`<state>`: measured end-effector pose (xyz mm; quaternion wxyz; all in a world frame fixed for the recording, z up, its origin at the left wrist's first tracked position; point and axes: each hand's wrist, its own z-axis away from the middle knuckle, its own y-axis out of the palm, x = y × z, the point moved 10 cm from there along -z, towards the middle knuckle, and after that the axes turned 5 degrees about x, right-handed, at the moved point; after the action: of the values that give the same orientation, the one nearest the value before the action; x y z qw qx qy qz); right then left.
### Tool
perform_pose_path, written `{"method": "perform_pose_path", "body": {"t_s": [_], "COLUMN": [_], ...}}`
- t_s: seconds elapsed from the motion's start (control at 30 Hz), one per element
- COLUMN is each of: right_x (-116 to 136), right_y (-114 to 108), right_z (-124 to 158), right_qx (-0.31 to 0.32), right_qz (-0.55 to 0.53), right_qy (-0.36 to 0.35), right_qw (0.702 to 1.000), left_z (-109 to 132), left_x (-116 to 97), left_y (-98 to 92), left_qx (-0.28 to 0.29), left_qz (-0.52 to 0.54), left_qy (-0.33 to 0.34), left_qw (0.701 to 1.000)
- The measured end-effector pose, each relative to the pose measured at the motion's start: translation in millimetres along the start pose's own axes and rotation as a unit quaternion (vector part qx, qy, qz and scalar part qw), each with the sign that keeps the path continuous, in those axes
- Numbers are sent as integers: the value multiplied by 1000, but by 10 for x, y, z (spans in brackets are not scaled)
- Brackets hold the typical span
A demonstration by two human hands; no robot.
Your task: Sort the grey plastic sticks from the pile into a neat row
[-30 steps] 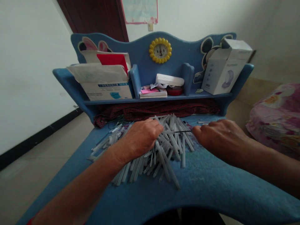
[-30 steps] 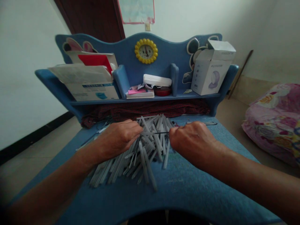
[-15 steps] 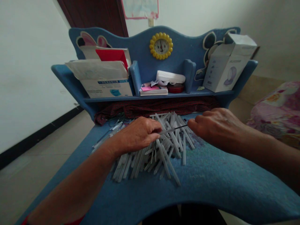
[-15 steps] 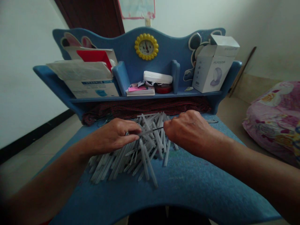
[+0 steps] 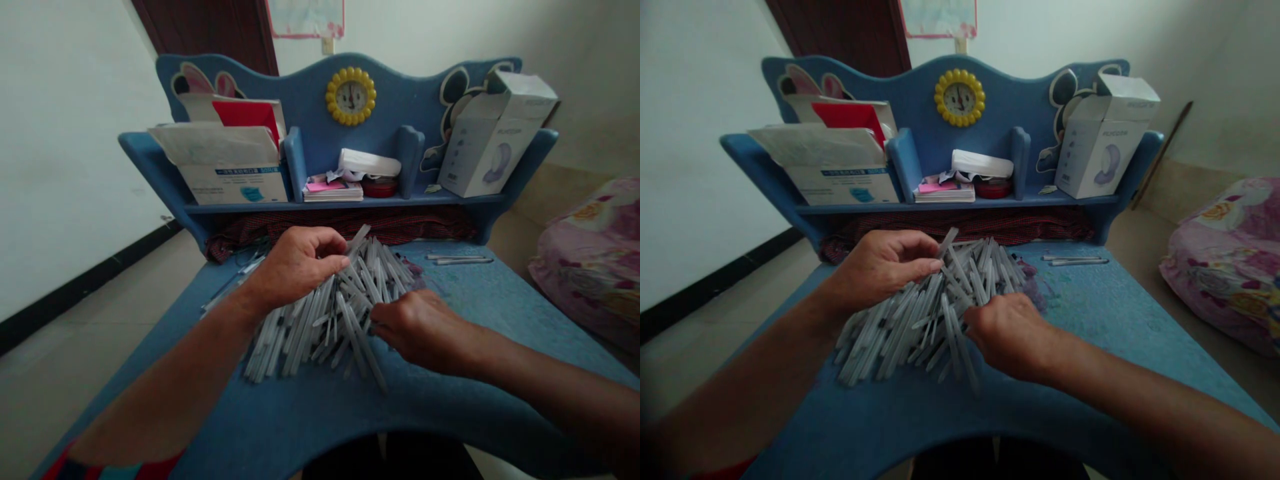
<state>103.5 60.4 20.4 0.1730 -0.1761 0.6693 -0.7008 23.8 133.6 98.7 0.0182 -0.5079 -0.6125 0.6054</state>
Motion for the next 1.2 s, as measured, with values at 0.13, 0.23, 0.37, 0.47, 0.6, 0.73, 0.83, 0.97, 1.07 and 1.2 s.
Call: {"method": "perform_pose_path", "body": {"t_s": [0.13,0.23,0.37,0.47,0.6,0.73,0.83,0.97,1.07,1.2], "right_x": [38,42,106,63,-181,-518,-786,-953,-935,-833], "right_y": [254,327,367,366,124,-116,-247,-295,-235,-193], "right_z": [-119,-177,-218,-232,-191,-114,-102,-184,-298,-410], "right_qx": [44,59,65,68,1,-54,-145,-246,-252,-231], "right_qz": [9,27,40,35,-91,-424,-629,-730,-763,-788], "right_qy": [15,27,8,16,34,23,22,-4,-5,-14], "right_qw": [999,998,997,997,995,904,764,637,595,571], "left_z": [-5,0,11,14,2,-13,-19,-22,-24,-27], "left_x": [25,15,22,38,50,52,57,76,104,174], "left_y": [-34,-27,10,38,79,131,188,264,301,326], "left_qx": [-21,-22,-14,-6,12,32,46,62,68,66], "left_qz": [25,32,33,28,13,2,4,23,54,108], "left_qy": [-3,4,5,4,0,-8,-14,-25,-39,-61], "left_qw": [999,999,999,1000,1000,999,999,997,995,990]}}
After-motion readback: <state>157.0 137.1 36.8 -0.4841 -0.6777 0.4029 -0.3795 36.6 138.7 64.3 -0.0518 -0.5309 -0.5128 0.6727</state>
